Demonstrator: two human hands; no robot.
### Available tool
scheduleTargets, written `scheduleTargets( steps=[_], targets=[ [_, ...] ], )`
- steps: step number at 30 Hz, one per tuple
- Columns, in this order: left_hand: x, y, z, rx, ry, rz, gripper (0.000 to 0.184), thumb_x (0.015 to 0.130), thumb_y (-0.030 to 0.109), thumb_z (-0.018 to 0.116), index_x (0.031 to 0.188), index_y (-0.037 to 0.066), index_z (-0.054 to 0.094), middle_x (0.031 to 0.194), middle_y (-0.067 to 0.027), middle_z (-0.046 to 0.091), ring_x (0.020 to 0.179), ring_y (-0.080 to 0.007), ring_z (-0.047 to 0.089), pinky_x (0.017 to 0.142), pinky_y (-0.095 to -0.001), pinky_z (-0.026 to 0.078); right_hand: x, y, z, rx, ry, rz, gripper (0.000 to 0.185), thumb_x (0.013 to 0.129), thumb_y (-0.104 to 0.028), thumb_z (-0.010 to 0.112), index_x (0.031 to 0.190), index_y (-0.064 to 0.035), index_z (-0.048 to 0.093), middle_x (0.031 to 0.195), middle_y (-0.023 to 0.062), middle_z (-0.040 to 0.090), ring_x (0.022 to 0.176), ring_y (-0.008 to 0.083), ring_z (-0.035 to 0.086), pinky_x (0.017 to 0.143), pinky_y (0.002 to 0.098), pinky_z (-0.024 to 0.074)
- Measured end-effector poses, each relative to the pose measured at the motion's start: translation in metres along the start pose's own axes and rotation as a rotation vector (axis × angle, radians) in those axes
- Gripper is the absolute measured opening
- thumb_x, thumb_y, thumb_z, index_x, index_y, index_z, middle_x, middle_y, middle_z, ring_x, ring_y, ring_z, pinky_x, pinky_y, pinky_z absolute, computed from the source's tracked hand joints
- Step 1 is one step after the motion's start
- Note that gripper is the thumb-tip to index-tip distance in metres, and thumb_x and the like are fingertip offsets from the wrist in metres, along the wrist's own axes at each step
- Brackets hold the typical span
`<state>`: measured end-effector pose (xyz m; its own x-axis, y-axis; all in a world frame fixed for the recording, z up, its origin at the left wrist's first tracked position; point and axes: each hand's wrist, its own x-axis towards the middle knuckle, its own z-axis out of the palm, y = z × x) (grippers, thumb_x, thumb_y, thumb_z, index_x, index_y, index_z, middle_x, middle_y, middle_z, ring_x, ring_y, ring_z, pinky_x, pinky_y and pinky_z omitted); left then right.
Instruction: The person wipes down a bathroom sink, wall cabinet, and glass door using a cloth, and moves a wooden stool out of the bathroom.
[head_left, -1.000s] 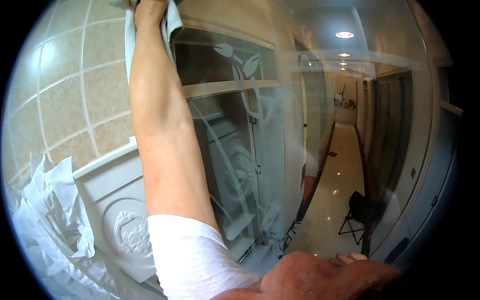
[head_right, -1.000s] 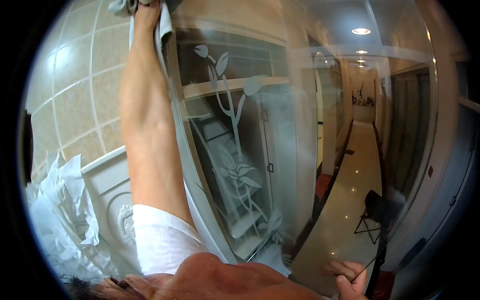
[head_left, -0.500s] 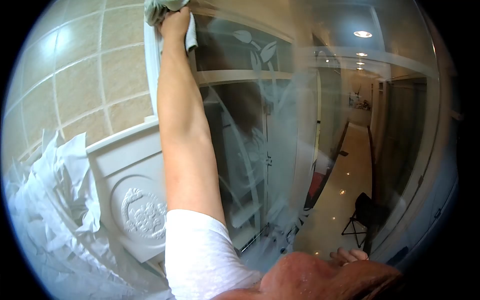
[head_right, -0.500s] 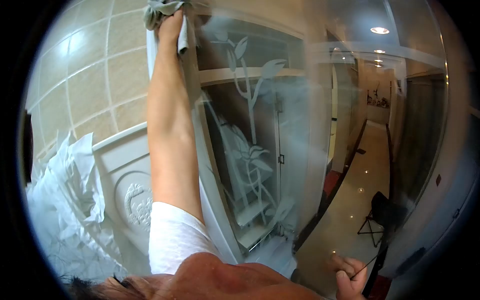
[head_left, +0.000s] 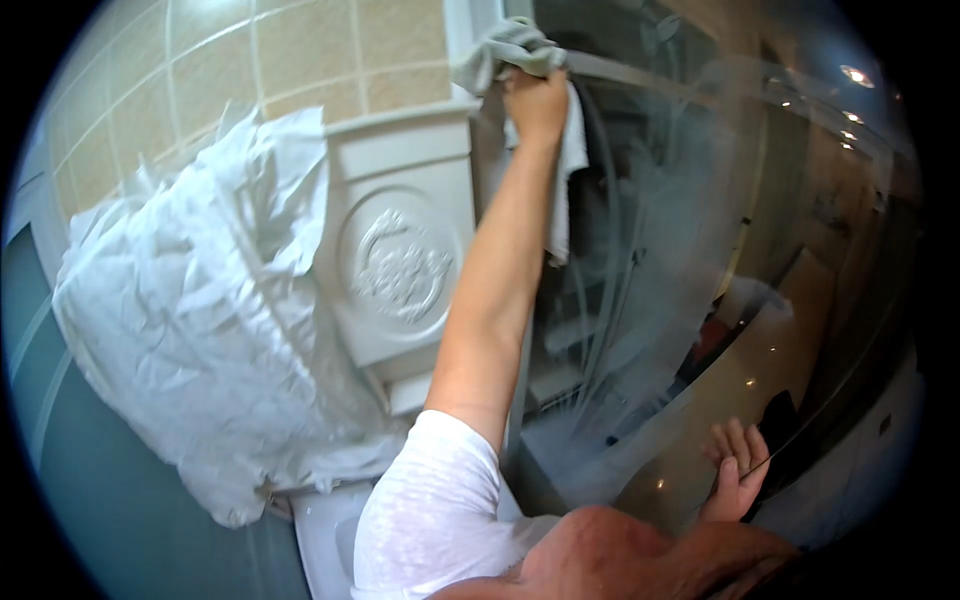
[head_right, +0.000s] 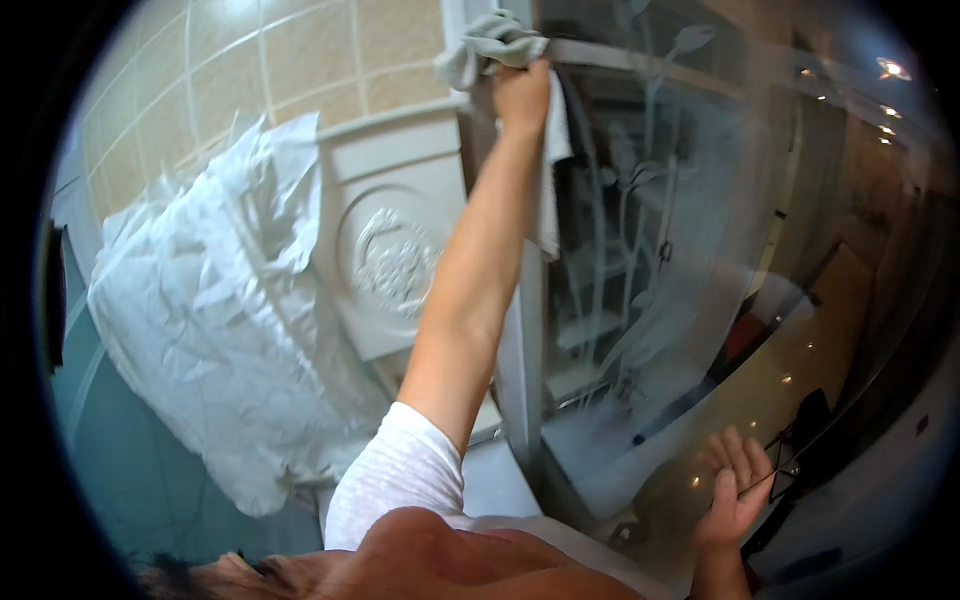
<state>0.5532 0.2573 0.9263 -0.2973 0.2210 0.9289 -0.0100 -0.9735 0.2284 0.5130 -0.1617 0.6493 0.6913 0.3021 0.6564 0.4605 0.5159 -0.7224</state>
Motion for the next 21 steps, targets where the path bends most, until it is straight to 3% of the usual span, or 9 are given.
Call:
scheduleTargets(
  steps=[5, 7, 9, 14, 15, 17, 19, 20, 21],
  targets=[
    [-0.130, 0.035, -0.057, -0.260, 0.009, -0.027, 0.022, 0.064, 0.008, 0.057, 0.085, 0.005, 0.057, 0.087, -0.0152, 0.058, 0.088, -0.0368, 0.051, 0.079, -0.0435, 0.037, 0.007, 0.000, -0.002, -0.005, -0.082, 0.020, 0.045, 0.088, -0.011, 0.040, 0.127, 0.0039, 0.022, 0.127, 0.0264, 0.037, 0.111, 0.0354, 0.046, 0.086, 0.0418, 0.0423],
    [-0.196, 0.049, -0.085, -0.086, -0.209, -0.079, 0.037, 0.062, 0.008, 0.058, 0.098, 0.003, 0.052, 0.099, -0.0188, 0.052, 0.099, -0.0387, 0.045, 0.087, -0.0437, 0.034, 0.010, 0.000, -0.004, 0.015, -0.088, -0.010, 0.045, 0.089, -0.008, 0.037, 0.128, 0.0054, 0.021, 0.130, 0.0268, 0.034, 0.115, 0.0369, 0.042, 0.088, 0.0425, 0.0415],
    [-0.260, 0.078, -0.113, -0.333, -0.113, -0.318, 0.061, 0.063, 0.005, 0.058, 0.119, 0.001, 0.034, 0.110, -0.0165, 0.044, 0.106, -0.0325, 0.042, 0.093, -0.0368, 0.032, 0.012, -0.004, 0.000, -0.002, -0.119, 0.008, 0.044, 0.089, -0.008, 0.037, 0.128, 0.0057, 0.021, 0.130, 0.0270, 0.034, 0.115, 0.0368, 0.042, 0.088, 0.0424, 0.0416],
    [-0.419, 0.113, -0.208, -0.250, -0.868, -0.453, 0.059, 0.073, 0.026, 0.057, 0.126, 0.005, 0.039, 0.131, -0.0185, 0.033, 0.124, -0.0357, 0.026, 0.103, -0.0434, 0.019, 0.011, -0.004, -0.007, -0.034, -0.093, -0.048, 0.042, 0.090, -0.008, 0.036, 0.126, 0.0086, 0.021, 0.130, 0.0278, 0.033, 0.115, 0.0380, 0.043, 0.089, 0.0431, 0.0412],
    [-0.440, 0.113, -0.223, -0.139, -1.179, -0.489, 0.054, 0.077, 0.026, 0.053, 0.126, 0.008, 0.040, 0.133, -0.0137, 0.035, 0.125, -0.0319, 0.027, 0.103, -0.0413, 0.021, 0.011, -0.008, -0.002, -0.058, -0.061, -0.026, 0.043, 0.090, -0.008, 0.036, 0.126, 0.0097, 0.020, 0.130, 0.0280, 0.033, 0.115, 0.0384, 0.042, 0.089, 0.0430, 0.0411],
    [-0.457, 0.102, -0.261, -0.293, -1.218, -0.698, 0.051, 0.077, 0.026, 0.052, 0.124, 0.010, 0.043, 0.132, -0.0135, 0.036, 0.125, -0.0315, 0.027, 0.103, -0.0399, 0.021, 0.013, -0.007, 0.002, -0.049, -0.076, -0.021, 0.043, 0.090, -0.008, 0.036, 0.126, 0.0095, 0.020, 0.130, 0.0279, 0.033, 0.115, 0.0383, 0.042, 0.089, 0.0429, 0.0411],
    [-0.500, 0.070, -0.267, -0.153, -1.001, -0.676, 0.041, 0.077, 0.022, 0.051, 0.114, 0.005, 0.048, 0.114, -0.0170, 0.052, 0.109, -0.0338, 0.046, 0.091, -0.0388, 0.037, 0.014, -0.007, 0.001, -0.031, -0.101, -0.027, 0.045, 0.090, -0.008, 0.037, 0.127, 0.0089, 0.019, 0.130, 0.0277, 0.032, 0.116, 0.0373, 0.041, 0.090, 0.0431, 0.0402],
    [-0.494, 0.065, -0.270, -0.182, -0.733, -1.018, 0.033, 0.080, 0.016, 0.049, 0.112, 0.005, 0.051, 0.113, -0.0187, 0.052, 0.105, -0.0380, 0.047, 0.089, -0.0371, 0.038, 0.013, -0.006, 0.001, -0.037, -0.077, -0.036, 0.045, 0.090, -0.008, 0.037, 0.127, 0.0089, 0.019, 0.130, 0.0277, 0.032, 0.116, 0.0373, 0.041, 0.090, 0.0431, 0.0402],
    [-0.486, 0.058, -0.271, -0.185, -0.824, -1.203, 0.034, 0.080, 0.020, 0.051, 0.107, 0.000, 0.051, 0.094, -0.0177, 0.060, 0.095, -0.0298, 0.055, 0.083, -0.0344, 0.042, 0.013, -0.006, 0.001, -0.022, -0.085, -0.024, 0.044, 0.090, -0.008, 0.037, 0.127, 0.0086, 0.020, 0.130, 0.0277, 0.032, 0.116, 0.0369, 0.041, 0.090, 0.0430, 0.0401]
  ],
)
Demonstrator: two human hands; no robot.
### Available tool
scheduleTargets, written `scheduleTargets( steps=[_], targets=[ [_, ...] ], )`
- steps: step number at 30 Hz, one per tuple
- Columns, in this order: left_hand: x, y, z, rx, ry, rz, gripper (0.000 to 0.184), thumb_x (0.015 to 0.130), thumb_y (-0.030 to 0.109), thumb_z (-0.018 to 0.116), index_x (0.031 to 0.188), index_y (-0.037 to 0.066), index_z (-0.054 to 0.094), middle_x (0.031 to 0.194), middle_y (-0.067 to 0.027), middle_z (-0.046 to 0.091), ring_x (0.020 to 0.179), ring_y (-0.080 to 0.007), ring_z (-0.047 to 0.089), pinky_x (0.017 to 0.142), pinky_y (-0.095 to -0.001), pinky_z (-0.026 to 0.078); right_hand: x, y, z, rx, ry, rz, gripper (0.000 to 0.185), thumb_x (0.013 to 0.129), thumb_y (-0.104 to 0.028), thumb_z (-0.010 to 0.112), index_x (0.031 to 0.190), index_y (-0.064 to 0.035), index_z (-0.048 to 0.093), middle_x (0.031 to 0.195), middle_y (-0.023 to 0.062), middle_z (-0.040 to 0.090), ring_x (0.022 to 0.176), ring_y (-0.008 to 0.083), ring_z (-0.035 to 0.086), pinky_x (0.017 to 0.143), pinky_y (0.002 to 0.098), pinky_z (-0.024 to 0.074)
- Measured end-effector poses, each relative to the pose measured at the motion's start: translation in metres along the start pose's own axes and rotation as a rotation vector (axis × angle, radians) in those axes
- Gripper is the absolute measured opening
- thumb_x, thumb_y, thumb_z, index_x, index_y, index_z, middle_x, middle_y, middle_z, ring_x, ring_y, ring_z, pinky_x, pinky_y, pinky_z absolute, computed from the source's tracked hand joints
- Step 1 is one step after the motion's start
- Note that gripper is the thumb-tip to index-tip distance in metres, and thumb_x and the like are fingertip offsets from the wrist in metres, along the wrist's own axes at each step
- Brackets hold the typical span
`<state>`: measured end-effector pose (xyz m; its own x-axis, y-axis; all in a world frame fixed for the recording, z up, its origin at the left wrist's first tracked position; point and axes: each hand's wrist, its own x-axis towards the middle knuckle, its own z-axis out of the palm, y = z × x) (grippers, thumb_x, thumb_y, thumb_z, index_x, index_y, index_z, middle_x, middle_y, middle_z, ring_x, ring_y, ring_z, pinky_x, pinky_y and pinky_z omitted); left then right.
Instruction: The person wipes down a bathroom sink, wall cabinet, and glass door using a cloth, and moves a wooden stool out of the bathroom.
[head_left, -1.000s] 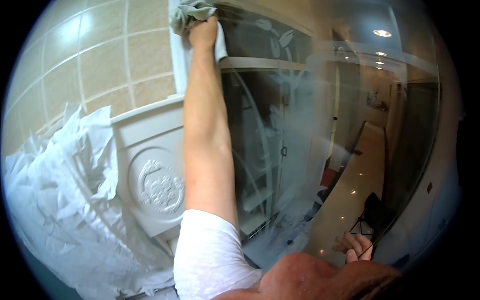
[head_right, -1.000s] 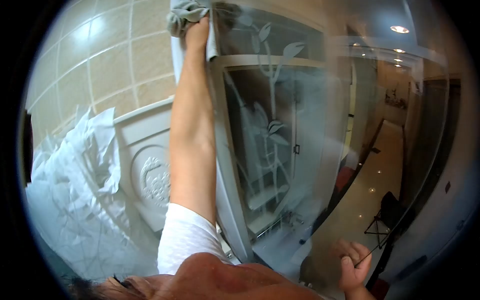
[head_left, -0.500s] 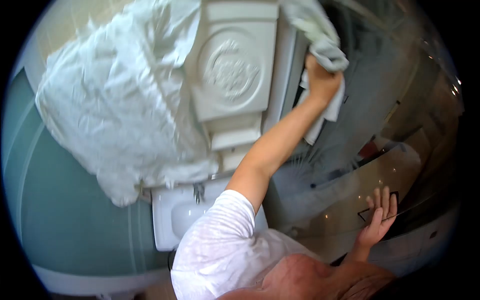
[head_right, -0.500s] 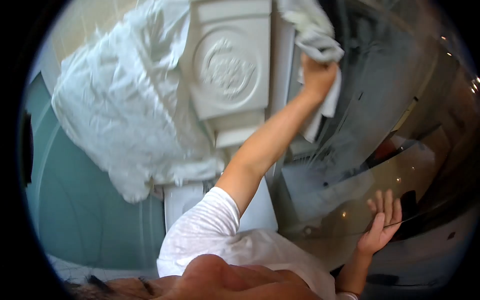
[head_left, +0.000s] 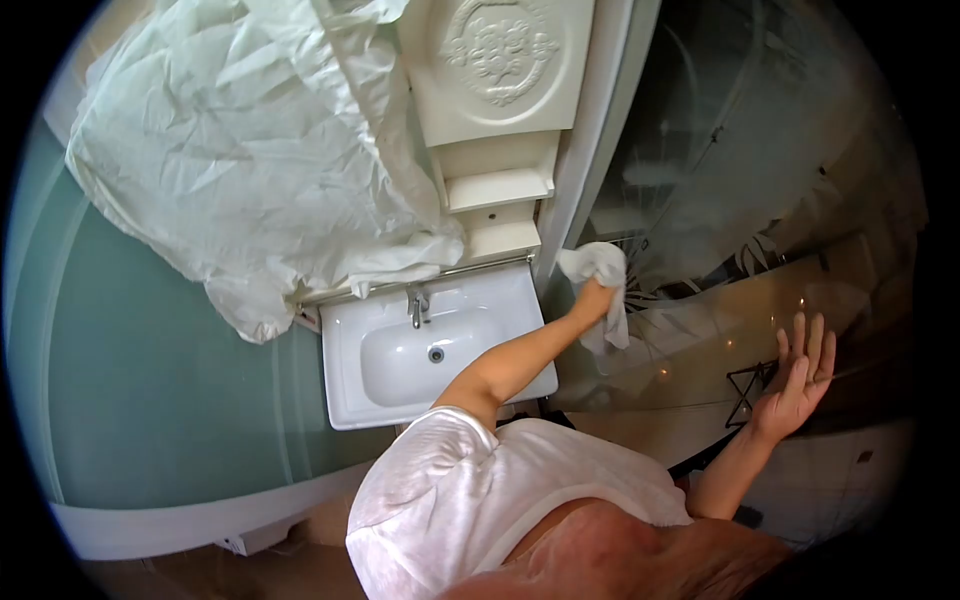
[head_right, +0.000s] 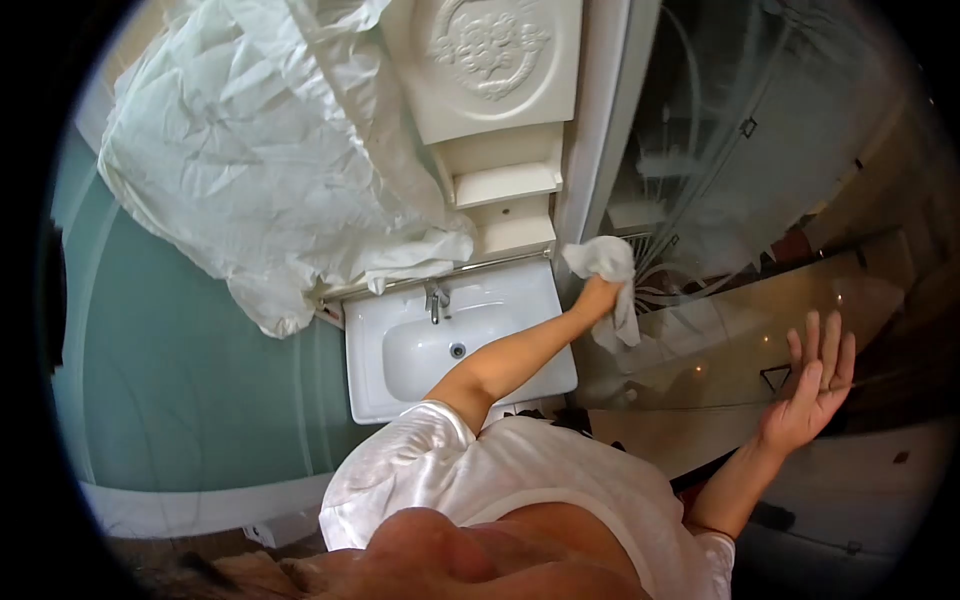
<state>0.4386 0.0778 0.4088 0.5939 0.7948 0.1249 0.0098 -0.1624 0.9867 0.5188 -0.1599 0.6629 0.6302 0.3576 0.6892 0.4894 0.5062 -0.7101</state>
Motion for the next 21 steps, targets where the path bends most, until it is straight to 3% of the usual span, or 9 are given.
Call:
scheduleTargets(
  steps=[3, 5, 6, 12, 13, 15, 17, 18, 21],
  targets=[
    [-0.004, 0.050, -0.013, -0.674, -0.010, -0.251, 0.034, 0.080, 0.020, 0.053, 0.108, 0.000, 0.053, 0.098, -0.0094, 0.059, 0.093, -0.0209, 0.055, 0.079, -0.0320, 0.043, -0.007, -0.008, 0.004, -0.019, 0.023, 0.028, 0.050, 0.089, -0.008, 0.040, 0.130, 0.0074, 0.017, 0.133, 0.0263, 0.029, 0.121, 0.0354, 0.036, 0.097, 0.0439, 0.0334],
    [-0.016, 0.099, -0.021, -0.689, -0.131, -0.270, 0.034, 0.081, 0.019, 0.052, 0.110, 0.001, 0.052, 0.101, -0.0086, 0.058, 0.094, -0.0205, 0.055, 0.081, -0.0323, 0.043, -0.017, -0.008, 0.008, -0.627, 0.098, -0.348, 0.059, 0.087, -0.010, 0.044, 0.133, 0.0059, 0.011, 0.136, 0.0246, 0.023, 0.127, 0.0350, 0.025, 0.102, 0.0446, 0.0233],
    [-0.023, 0.121, -0.022, -0.712, -0.222, -0.293, 0.035, 0.081, 0.018, 0.050, 0.112, 0.001, 0.051, 0.104, -0.0077, 0.057, 0.096, -0.0201, 0.055, 0.082, -0.0327, 0.043, -0.026, -0.009, 0.005, -0.604, 0.056, -0.486, 0.076, 0.082, -0.019, 0.057, 0.134, 0.0058, 0.007, 0.140, 0.0230, 0.013, 0.131, 0.0341, 0.013, 0.105, 0.0464, 0.0148],
    [-0.062, 0.177, 0.000, -1.032, -0.751, -0.295, 0.040, 0.080, 0.012, 0.045, 0.119, 0.003, 0.045, 0.116, -0.0096, 0.051, 0.106, -0.0210, 0.049, 0.092, -0.0355, 0.039, -0.075, 0.004, 0.039, -0.523, -0.364, -0.389, 0.097, 0.063, -0.030, 0.076, 0.137, -0.0097, 0.017, 0.141, 0.0243, 0.001, 0.132, 0.0353, 0.007, 0.102, 0.0485, 0.0184],
    [-0.069, 0.180, 0.003, -1.040, -0.848, -0.284, 0.043, 0.079, 0.012, 0.045, 0.121, 0.003, 0.043, 0.119, -0.0097, 0.050, 0.110, -0.0204, 0.047, 0.095, -0.0358, 0.036, -0.073, 0.014, 0.043, -0.673, -0.368, -0.381, 0.086, 0.064, -0.023, 0.075, 0.134, -0.0112, 0.026, 0.140, 0.0244, 0.008, 0.129, 0.0361, 0.014, 0.100, 0.0468, 0.0220],
    [-0.067, 0.168, -0.002, -0.238, -0.824, 0.602, 0.047, 0.078, 0.010, 0.047, 0.124, 0.003, 0.040, 0.122, -0.0080, 0.047, 0.114, -0.0187, 0.043, 0.097, -0.0338, 0.033, -0.072, 0.030, 0.041, -0.828, -0.369, -0.368, 0.076, 0.064, -0.016, 0.073, 0.130, -0.0128, 0.036, 0.139, 0.0245, 0.014, 0.127, 0.0370, 0.021, 0.099, 0.0450, 0.0256],
    [-0.073, 0.185, -0.008, -0.712, -0.936, -0.291, 0.049, 0.078, 0.010, 0.052, 0.125, 0.004, 0.040, 0.120, -0.0066, 0.048, 0.114, -0.0177, 0.042, 0.096, -0.0322, 0.033, -0.065, 0.035, 0.034, -0.703, -0.417, -0.296, 0.058, 0.062, 0.000, 0.064, 0.117, -0.0077, 0.050, 0.132, 0.0221, 0.031, 0.117, 0.0363, 0.036, 0.095, 0.0420, 0.0315],
    [-0.078, 0.191, -0.012, -0.601, -0.888, -0.212, 0.050, 0.078, 0.012, 0.057, 0.125, 0.005, 0.040, 0.117, -0.0058, 0.048, 0.110, -0.0173, 0.045, 0.094, -0.0308, 0.035, -0.064, 0.033, 0.036, -0.624, -0.369, -0.289, 0.054, 0.058, 0.010, 0.054, 0.109, -0.0057, 0.056, 0.121, 0.0195, 0.045, 0.106, 0.0345, 0.046, 0.090, 0.0393, 0.0364],
    [-0.084, 0.189, -0.023, -0.501, -0.812, 0.072, 0.051, 0.078, 0.017, 0.060, 0.124, 0.004, 0.041, 0.117, -0.0062, 0.048, 0.107, -0.0172, 0.047, 0.093, -0.0302, 0.037, -0.046, 0.019, 0.044, -0.655, -0.444, -0.469, 0.051, 0.057, 0.011, 0.053, 0.105, -0.0051, 0.059, 0.116, 0.0185, 0.050, 0.104, 0.0334, 0.048, 0.088, 0.0384, 0.0386]
  ],
)
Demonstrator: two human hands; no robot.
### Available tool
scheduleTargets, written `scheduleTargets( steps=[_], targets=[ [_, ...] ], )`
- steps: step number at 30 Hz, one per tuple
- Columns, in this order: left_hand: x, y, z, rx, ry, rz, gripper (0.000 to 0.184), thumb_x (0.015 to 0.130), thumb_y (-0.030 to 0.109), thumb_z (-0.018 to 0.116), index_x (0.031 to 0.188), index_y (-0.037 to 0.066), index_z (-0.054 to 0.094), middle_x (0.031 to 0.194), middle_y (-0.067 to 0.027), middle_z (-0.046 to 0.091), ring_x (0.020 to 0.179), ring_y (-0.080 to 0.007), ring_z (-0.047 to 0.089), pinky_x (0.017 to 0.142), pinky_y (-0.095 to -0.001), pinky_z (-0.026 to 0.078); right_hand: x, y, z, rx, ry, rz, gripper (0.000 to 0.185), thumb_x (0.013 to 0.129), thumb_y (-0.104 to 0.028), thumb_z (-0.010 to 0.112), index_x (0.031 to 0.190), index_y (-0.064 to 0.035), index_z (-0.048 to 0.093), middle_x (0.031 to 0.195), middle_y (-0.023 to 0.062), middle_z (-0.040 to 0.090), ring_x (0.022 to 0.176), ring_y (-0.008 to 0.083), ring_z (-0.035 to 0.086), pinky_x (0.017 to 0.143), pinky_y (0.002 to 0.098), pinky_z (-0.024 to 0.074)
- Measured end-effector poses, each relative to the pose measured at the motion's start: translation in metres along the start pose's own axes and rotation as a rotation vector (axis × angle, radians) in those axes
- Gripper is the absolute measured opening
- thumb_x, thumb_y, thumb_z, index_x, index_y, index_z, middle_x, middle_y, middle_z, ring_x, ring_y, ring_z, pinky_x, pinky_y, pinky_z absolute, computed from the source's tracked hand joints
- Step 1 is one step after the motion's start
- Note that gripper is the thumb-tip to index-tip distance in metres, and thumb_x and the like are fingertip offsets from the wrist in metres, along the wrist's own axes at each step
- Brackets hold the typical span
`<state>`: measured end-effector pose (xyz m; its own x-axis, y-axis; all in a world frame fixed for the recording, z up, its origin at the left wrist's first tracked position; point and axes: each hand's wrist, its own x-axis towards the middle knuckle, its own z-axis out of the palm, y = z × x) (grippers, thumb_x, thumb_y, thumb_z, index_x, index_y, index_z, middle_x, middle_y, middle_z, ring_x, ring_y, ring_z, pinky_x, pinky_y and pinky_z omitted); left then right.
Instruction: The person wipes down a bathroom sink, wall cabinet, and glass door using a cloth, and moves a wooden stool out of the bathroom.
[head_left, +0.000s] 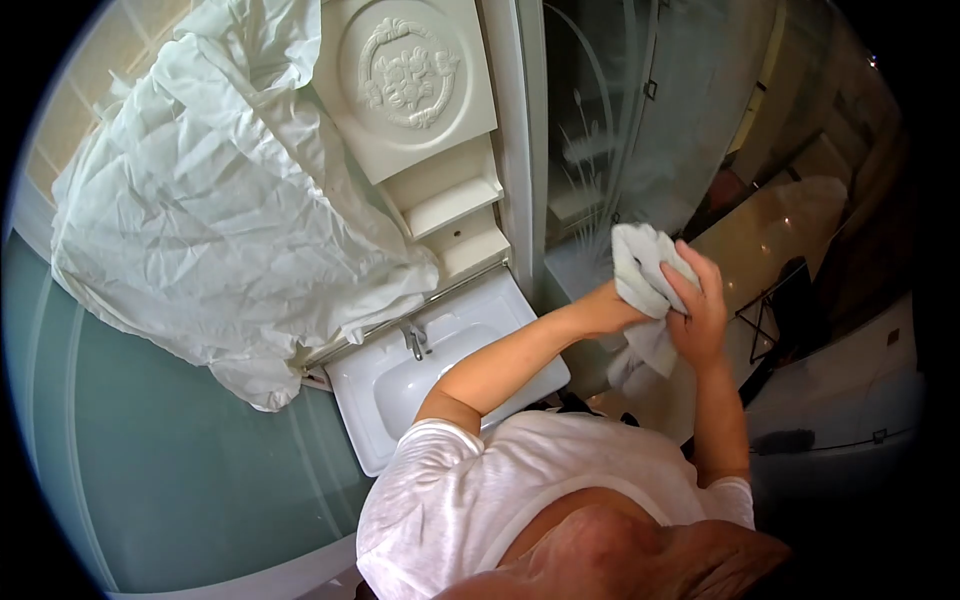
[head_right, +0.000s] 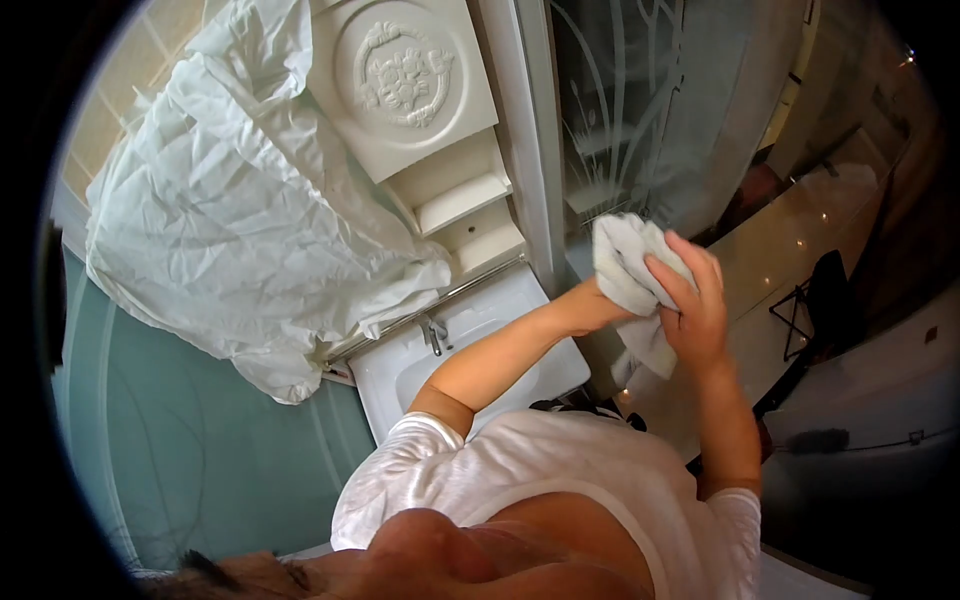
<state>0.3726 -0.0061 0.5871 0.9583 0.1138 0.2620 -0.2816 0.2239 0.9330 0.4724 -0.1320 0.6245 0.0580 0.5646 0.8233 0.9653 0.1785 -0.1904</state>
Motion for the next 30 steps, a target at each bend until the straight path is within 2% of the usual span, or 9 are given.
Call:
scheduleTargets(
  steps=[8, 9, 11, 13, 14, 16, 19, 22, 30],
  targets=[
    [-0.047, 0.017, -0.056, 0.134, 0.311, 0.243, 0.033, 0.085, 0.017, 0.047, 0.112, -0.001, 0.052, 0.113, -0.0120, 0.055, 0.103, -0.0221, 0.053, 0.086, -0.0331, 0.041, 0.163, -0.021, -0.097, -0.693, 0.416, -0.287, 0.063, 0.053, 0.015, 0.044, 0.108, -0.0102, 0.061, 0.116, 0.0142, 0.052, 0.111, 0.0276, 0.048, 0.095, 0.0349, 0.0370],
    [-0.055, 0.015, -0.063, 0.113, 0.409, 0.200, 0.032, 0.085, 0.017, 0.047, 0.111, -0.001, 0.053, 0.112, -0.0121, 0.055, 0.103, -0.0220, 0.053, 0.086, -0.0333, 0.041, 0.187, -0.030, -0.100, -0.770, 0.418, -0.348, 0.048, 0.069, -0.016, 0.044, 0.115, -0.0065, 0.054, 0.122, 0.0154, 0.047, 0.117, 0.0265, 0.040, 0.100, 0.0351, 0.0281],
    [-0.070, 0.010, -0.076, 0.089, 0.506, 0.158, 0.032, 0.085, 0.017, 0.047, 0.110, -0.001, 0.053, 0.111, -0.0122, 0.056, 0.102, -0.0219, 0.053, 0.086, -0.0335, 0.041, 0.230, -0.047, -0.112, -0.146, -0.110, -0.538, 0.039, 0.083, -0.033, 0.048, 0.108, -0.0045, 0.054, 0.118, 0.0153, 0.048, 0.115, 0.0269, 0.038, 0.100, 0.0358, 0.0249],
    [-0.082, 0.007, -0.088, 0.054, 0.622, 0.148, 0.031, 0.084, 0.017, 0.047, 0.108, -0.002, 0.054, 0.110, -0.0125, 0.056, 0.100, -0.0217, 0.054, 0.085, -0.0330, 0.042, 0.241, -0.038, -0.086, 0.054, -0.256, -0.294, 0.019, 0.079, -0.016, 0.053, 0.094, -0.0057, 0.060, 0.108, 0.0130, 0.054, 0.107, 0.0290, 0.045, 0.095, 0.0374, 0.0312],
    [-0.088, 0.008, -0.095, 0.049, 0.625, 0.149, 0.031, 0.084, 0.017, 0.047, 0.108, -0.002, 0.054, 0.110, -0.0125, 0.056, 0.100, -0.0217, 0.054, 0.085, -0.0330, 0.042, 0.227, -0.017, -0.038, -0.451, 0.122, 0.015, 0.017, 0.077, -0.012, 0.054, 0.092, -0.0053, 0.058, 0.108, 0.0121, 0.054, 0.107, 0.0297, 0.045, 0.095, 0.0384, 0.0320],
    [-0.101, 0.011, -0.108, 0.077, 0.711, 0.190, 0.030, 0.084, 0.017, 0.048, 0.107, -0.002, 0.054, 0.109, -0.0120, 0.056, 0.100, -0.0217, 0.054, 0.084, -0.0326, 0.042, 0.185, 0.053, 0.024, -0.697, -0.048, -0.472, 0.029, 0.073, -0.010, 0.055, 0.102, -0.0129, 0.060, 0.106, 0.0079, 0.058, 0.105, 0.0265, 0.049, 0.094, 0.0382, 0.0360],
    [-0.126, 0.020, -0.122, 0.124, 0.794, 0.225, 0.028, 0.084, 0.017, 0.048, 0.106, 0.000, 0.055, 0.107, -0.0110, 0.057, 0.098, -0.0205, 0.055, 0.083, -0.0316, 0.043, 0.097, 0.074, 0.118, -0.609, -0.405, -0.190, 0.023, 0.073, -0.012, 0.051, 0.095, -0.0069, 0.057, 0.097, 0.0101, 0.057, 0.098, 0.0283, 0.050, 0.097, 0.0427, 0.0314],
    [-0.160, 0.021, -0.139, 0.194, 0.878, 0.214, 0.028, 0.085, 0.015, 0.047, 0.106, -0.001, 0.056, 0.106, -0.0090, 0.058, 0.097, -0.0177, 0.055, 0.082, -0.0298, 0.044, 0.048, 0.083, 0.139, -0.518, -0.592, -0.463, 0.014, 0.071, -0.012, 0.052, 0.080, -0.0055, 0.061, 0.089, 0.0088, 0.058, 0.090, 0.0245, 0.051, 0.095, 0.0434, 0.0330],
    [-0.178, 0.098, -0.155, 0.720, 0.969, 0.460, 0.022, 0.082, 0.007, 0.047, 0.099, -0.001, 0.059, 0.100, -0.0100, 0.059, 0.095, -0.0199, 0.055, 0.084, -0.0297, 0.041, 0.294, 0.034, 0.005, -0.894, 0.076, -0.607, 0.025, 0.070, -0.010, 0.053, 0.093, -0.0076, 0.060, 0.098, 0.0078, 0.059, 0.100, 0.0260, 0.051, 0.086, 0.0421, 0.0385]
  ],
)
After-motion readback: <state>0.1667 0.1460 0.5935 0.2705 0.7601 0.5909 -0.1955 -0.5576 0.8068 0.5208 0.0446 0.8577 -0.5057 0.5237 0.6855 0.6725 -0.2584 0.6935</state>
